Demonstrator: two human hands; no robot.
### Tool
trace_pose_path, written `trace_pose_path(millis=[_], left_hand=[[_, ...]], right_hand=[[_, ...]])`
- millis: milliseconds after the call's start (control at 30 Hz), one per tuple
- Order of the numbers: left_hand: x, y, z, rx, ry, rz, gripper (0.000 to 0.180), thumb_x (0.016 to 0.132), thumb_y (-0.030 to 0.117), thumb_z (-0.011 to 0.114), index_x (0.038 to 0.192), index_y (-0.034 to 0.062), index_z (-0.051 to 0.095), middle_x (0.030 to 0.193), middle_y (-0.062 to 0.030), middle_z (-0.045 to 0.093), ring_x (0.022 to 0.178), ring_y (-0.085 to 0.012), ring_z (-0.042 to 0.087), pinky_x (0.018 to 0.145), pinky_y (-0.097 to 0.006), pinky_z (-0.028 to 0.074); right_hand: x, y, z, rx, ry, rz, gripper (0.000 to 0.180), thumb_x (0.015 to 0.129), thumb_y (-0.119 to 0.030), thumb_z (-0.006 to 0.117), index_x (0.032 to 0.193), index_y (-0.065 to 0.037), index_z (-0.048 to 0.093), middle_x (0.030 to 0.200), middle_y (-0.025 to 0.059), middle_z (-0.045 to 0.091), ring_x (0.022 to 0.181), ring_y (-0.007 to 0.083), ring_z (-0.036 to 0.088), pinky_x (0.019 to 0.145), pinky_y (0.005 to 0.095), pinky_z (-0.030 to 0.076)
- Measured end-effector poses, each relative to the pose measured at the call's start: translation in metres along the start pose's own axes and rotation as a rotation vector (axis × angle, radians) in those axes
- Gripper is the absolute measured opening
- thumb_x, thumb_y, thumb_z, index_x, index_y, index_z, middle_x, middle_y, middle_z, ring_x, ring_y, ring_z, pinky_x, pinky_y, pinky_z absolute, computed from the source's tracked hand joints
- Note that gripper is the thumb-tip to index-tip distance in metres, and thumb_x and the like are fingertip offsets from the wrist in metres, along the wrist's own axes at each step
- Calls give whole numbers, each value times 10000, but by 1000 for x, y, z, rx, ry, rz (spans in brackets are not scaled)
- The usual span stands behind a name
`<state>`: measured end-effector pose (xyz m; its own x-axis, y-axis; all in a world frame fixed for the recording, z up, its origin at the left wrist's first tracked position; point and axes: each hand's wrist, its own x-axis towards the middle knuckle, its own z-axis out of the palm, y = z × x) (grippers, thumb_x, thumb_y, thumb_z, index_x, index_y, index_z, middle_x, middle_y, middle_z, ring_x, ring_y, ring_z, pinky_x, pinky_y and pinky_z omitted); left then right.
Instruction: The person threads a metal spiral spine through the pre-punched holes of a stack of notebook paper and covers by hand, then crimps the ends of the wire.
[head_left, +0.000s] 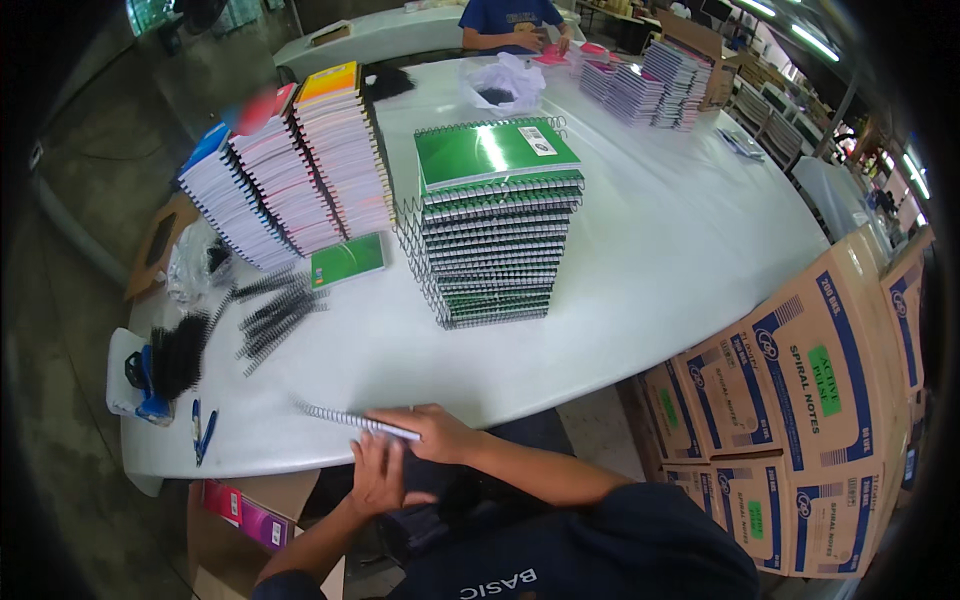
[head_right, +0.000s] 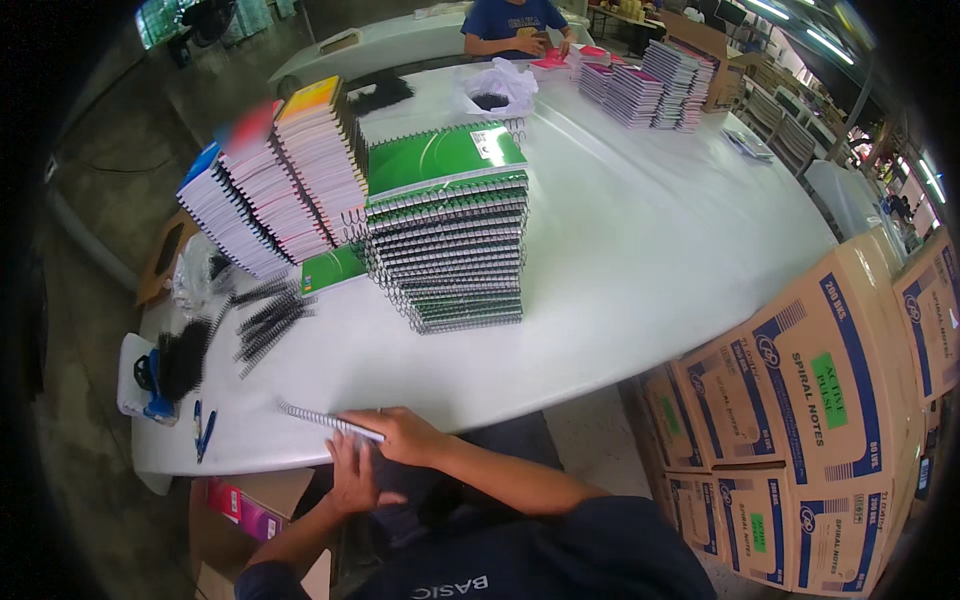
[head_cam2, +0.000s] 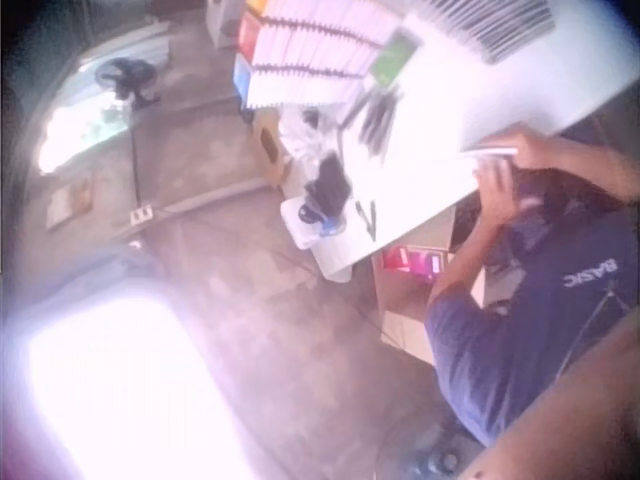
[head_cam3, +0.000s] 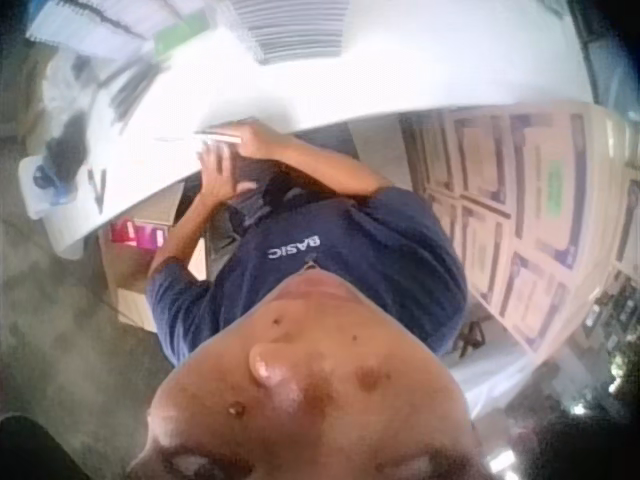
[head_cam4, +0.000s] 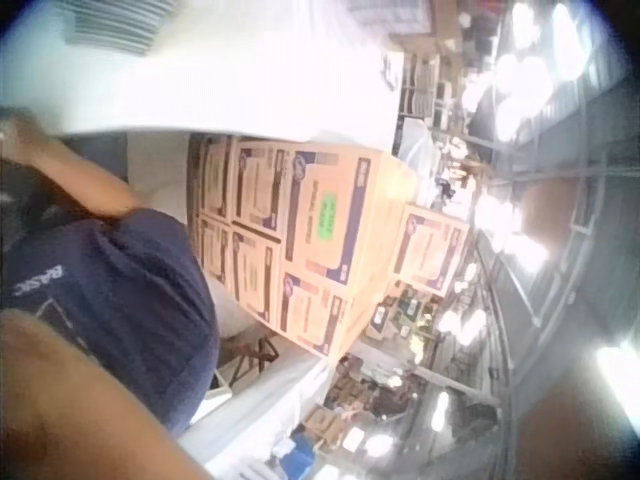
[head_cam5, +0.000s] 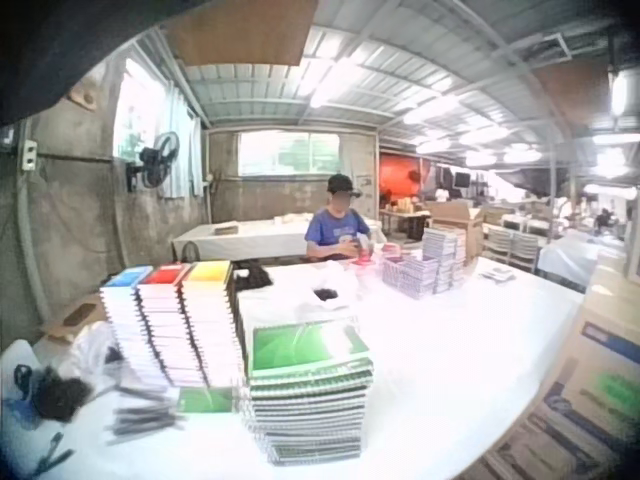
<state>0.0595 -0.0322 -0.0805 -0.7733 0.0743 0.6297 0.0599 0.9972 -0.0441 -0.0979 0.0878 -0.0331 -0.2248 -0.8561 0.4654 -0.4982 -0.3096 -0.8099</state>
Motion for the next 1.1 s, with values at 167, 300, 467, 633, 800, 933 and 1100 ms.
trace_pose_path(millis=[167,300,467,633,800,933,1100], left_hand=[[90,-38,-41,65,445,-302,968,830,718,288,1432,-9,74,1467,-284,49,1351,-470,37,1044,-624,65],[22,5,3,-191,-60,34,1018,765,732,436,1406,-23,202,1444,-331,34,1338,-476,97,1031,-658,54],[112,-25,-39,171,198,-300,1069,764,781,315,1417,-33,82,1431,-308,95,1343,-461,63,1051,-583,87],[38,18,1,-184,0,-74,855,817,615,479,1354,-29,312,1361,-281,322,1267,-512,251,1016,-647,56],[120,5,-56,73,-267,-184,423,795,311,615,1155,95,564,1214,-88,515,1167,-285,456,1015,-517,214],[138,-6,-69,-178,-356,-293,293,714,149,701,992,115,614,1001,-19,587,941,-207,553,947,-429,312],[147,-12,-73,-104,-320,-175,253,676,133,733,900,119,614,860,-24,587,816,-210,562,870,-392,350]], right_hand=[[5,8,13,-101,-61,-142,505,728,-43,601,1224,-119,544,1098,97,629,901,303,632,780,378,510],[18,-2,-7,167,70,99,375,777,-85,624,1149,-84,578,1067,132,632,927,324,619,800,368,494],[8,11,6,62,-66,92,408,772,-42,580,1176,-87,566,1087,154,622,965,321,620,807,362,492],[15,11,-3,303,152,186,355,769,-18,585,1124,-25,582,980,160,649,853,256,650,750,333,498],[16,12,-5,272,160,308,247,767,13,598,1014,1,609,833,158,660,753,257,650,721,328,490],[19,17,0,264,197,214,180,767,-8,619,946,11,627,798,163,650,725,303,634,831,373,467],[25,8,-4,254,102,469,180,774,-17,621,951,14,633,804,167,647,796,327,641,931,394,438]])
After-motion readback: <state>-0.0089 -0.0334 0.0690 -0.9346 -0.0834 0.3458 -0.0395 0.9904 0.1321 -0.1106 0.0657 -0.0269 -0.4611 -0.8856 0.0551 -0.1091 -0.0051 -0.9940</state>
